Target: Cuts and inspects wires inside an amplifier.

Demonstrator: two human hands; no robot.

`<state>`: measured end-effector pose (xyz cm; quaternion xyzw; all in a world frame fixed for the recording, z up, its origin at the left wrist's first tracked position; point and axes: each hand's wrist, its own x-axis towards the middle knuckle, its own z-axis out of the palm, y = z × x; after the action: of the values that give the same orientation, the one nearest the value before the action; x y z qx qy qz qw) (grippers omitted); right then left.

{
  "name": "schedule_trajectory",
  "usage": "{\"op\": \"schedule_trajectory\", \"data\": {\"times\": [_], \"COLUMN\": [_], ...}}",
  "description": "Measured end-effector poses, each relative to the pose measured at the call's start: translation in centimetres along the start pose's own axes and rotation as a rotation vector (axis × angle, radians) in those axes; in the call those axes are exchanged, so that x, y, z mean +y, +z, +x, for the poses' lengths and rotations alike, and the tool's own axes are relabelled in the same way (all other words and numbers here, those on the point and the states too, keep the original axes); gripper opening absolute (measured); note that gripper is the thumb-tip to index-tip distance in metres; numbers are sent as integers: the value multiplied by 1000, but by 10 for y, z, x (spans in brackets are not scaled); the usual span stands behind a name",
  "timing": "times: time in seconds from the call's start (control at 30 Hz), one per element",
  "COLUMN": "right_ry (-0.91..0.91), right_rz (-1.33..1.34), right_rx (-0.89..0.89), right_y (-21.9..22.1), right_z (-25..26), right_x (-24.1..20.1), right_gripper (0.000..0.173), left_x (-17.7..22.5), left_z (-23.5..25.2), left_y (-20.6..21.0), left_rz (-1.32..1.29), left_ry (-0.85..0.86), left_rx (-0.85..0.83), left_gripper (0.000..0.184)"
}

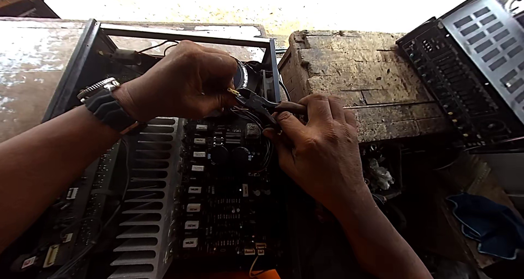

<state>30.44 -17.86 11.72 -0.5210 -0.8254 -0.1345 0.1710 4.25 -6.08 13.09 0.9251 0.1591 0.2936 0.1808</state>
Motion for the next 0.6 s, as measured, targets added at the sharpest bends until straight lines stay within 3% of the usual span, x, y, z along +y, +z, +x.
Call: {"op": "schedule_trajectory", "data": {"times": [0.6], "right_ry": [-52], "right_rz": [88], "right_rx": [33], "right_y": [5], "right_z": [6], "right_x": [9], "right_gripper": [22], "left_x": [1], "left_z": [-2], "left_y": [-2], "left_rz": [-28], "left_ry": [5], "left_rx": [-6], "left_gripper": [15]}}
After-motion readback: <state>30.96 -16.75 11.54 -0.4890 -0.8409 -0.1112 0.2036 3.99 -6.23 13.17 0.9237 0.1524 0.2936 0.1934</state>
